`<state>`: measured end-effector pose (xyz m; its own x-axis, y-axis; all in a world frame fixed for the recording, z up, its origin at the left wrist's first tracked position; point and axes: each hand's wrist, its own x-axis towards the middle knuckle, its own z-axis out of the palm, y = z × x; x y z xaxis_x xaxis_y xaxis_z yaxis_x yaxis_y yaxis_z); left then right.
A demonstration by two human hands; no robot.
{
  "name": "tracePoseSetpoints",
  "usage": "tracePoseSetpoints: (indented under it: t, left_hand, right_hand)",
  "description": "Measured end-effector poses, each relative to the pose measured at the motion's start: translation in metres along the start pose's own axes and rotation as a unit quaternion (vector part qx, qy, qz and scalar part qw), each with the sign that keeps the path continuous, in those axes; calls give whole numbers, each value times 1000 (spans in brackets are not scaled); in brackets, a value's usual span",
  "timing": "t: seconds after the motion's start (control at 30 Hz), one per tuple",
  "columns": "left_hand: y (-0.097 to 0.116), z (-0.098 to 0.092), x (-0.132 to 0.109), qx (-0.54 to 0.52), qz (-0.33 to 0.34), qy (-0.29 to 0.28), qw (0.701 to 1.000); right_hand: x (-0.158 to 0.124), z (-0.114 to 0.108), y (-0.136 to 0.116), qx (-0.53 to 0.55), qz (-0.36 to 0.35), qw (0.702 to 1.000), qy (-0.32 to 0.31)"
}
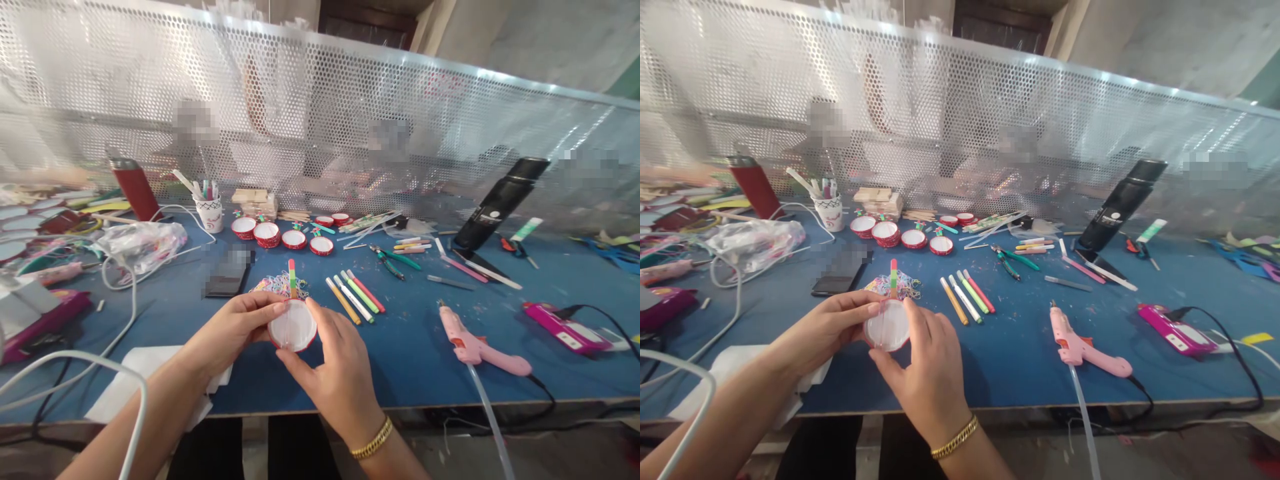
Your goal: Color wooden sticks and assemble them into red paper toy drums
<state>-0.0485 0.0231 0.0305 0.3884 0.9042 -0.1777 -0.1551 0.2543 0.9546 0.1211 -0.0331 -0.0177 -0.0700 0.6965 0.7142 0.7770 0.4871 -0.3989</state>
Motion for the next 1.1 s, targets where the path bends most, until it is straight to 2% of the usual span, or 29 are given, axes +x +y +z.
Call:
tracePoseSetpoints:
  t: [0.3, 0.83, 1.1]
  left_hand:
    - [-3, -3, 1, 6, 1, -3, 1000]
    - [-6, -4, 1, 0, -13, -11, 1000]
    - [-8, -4, 1, 25, 5, 15, 1000]
  right_hand:
    - [4, 3, -2, -17, -17, 1000, 8]
    - [1, 5, -1, -14, 11, 1000, 3]
    - [1, 4, -2, -22, 15, 1000, -10]
